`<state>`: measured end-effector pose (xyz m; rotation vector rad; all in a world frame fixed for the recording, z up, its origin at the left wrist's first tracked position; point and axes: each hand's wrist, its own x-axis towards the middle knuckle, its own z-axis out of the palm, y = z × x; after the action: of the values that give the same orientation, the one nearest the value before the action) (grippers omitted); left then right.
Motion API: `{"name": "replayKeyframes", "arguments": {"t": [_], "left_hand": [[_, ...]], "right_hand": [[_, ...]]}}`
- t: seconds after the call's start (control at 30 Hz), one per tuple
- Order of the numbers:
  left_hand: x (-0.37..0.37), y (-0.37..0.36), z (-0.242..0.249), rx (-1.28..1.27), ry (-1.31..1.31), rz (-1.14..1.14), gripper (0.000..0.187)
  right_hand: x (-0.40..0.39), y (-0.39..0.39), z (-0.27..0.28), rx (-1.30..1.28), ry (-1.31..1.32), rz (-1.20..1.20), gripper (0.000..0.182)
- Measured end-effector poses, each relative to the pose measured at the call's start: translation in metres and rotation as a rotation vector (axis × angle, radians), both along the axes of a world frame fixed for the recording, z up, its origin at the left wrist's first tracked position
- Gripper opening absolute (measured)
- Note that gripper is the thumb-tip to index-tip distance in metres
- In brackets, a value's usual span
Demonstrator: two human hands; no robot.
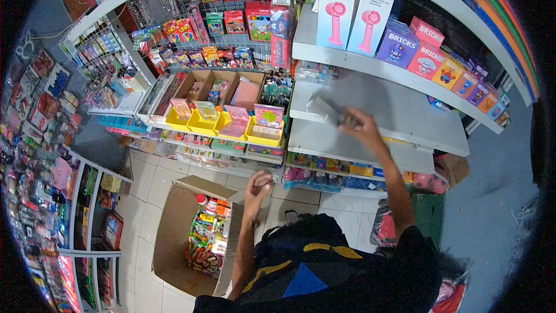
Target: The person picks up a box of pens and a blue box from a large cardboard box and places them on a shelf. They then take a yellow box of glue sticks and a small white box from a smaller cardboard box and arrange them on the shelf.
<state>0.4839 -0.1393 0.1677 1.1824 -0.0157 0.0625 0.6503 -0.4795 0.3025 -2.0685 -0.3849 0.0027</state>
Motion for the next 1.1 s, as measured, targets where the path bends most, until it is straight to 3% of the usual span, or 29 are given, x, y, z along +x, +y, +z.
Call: {"name": "replayKeyframes", "arguments": {"t": [0.07,0.13,0.27,0.37,0.6,1.1], "left_hand": [[-0.009,0.004,-0.013,0.035,0.043,0.059,0.049],[-0.017,0.009,-0.022,0.091,0.066,0.118,0.044],[-0.029,0.018,-0.032,0.184,0.105,0.222,0.039],[-0.04,0.018,-0.041,0.143,0.135,0.308,0.036],[-0.06,0.004,-0.041,0.075,0.258,0.424,0.036],[-0.07,-0.012,-0.055,0.111,0.375,0.414,0.037]], "right_hand": [[0.059,-0.036,-0.023,0.098,-0.171,-0.052,0.07],[0.083,-0.044,0.012,0.015,-0.185,-0.136,0.065],[0.165,-0.068,0.014,-0.204,-0.231,-0.119,0.062],[0.181,-0.058,0.04,-0.404,-0.082,0.015,0.062],[0.231,-0.05,0.019,-0.61,-0.039,0.13,0.062],[0.258,-0.051,0.001,-0.708,-0.032,0.183,0.061]]}}
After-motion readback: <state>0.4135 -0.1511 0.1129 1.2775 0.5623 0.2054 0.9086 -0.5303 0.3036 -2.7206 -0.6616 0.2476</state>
